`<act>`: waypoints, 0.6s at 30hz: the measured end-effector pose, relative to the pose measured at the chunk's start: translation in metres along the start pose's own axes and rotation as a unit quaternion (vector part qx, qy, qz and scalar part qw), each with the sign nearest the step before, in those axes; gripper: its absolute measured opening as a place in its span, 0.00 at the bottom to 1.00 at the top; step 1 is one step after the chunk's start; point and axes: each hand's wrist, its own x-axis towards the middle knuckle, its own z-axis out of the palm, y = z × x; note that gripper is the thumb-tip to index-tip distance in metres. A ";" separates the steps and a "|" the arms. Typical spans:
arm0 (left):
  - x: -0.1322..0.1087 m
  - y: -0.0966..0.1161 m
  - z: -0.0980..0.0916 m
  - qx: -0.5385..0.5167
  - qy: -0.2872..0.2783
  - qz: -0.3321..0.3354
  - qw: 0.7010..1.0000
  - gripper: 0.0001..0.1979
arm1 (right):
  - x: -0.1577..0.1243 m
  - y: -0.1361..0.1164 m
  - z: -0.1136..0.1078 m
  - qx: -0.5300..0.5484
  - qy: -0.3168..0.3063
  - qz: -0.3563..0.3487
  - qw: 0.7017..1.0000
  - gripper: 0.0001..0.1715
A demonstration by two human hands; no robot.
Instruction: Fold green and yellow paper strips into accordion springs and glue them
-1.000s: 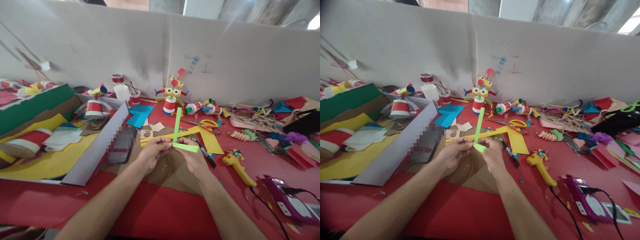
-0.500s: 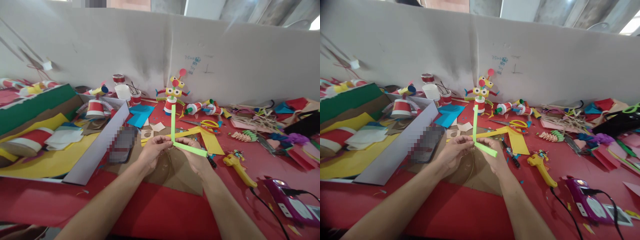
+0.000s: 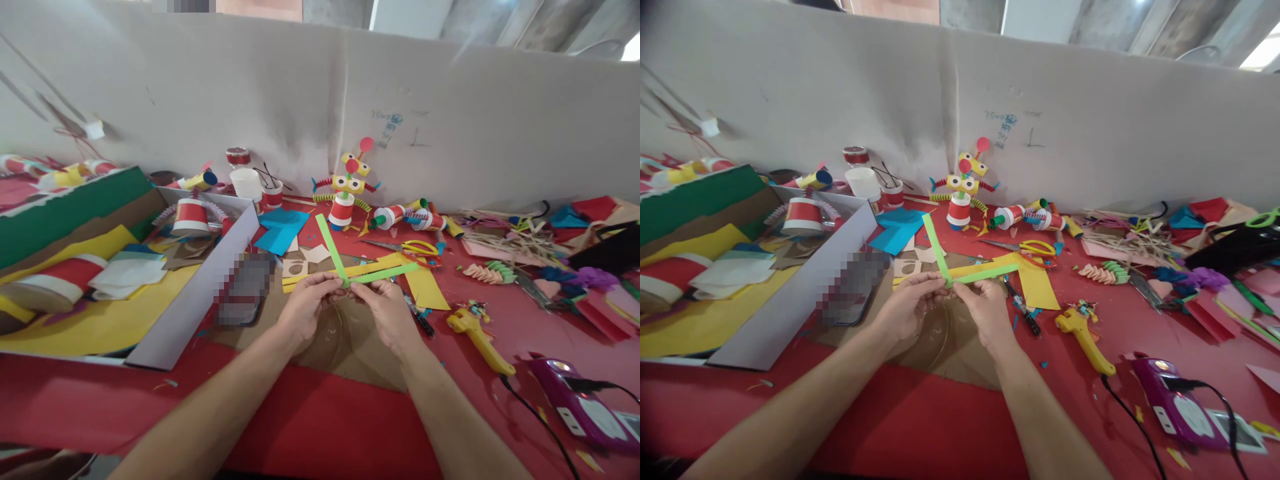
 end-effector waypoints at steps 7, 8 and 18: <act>-0.001 -0.001 -0.002 0.100 -0.017 0.039 0.994 0.09 | 0.000 0.000 -0.001 -0.009 0.009 0.012 1.000 0.08; -0.001 -0.002 -0.002 0.114 -0.017 0.044 0.992 0.09 | 0.000 0.000 -0.001 -0.011 0.009 0.010 1.000 0.09; -0.003 -0.005 -0.001 0.136 -0.014 0.064 0.989 0.12 | 0.001 -0.001 -0.001 -0.044 0.006 -0.011 0.999 0.14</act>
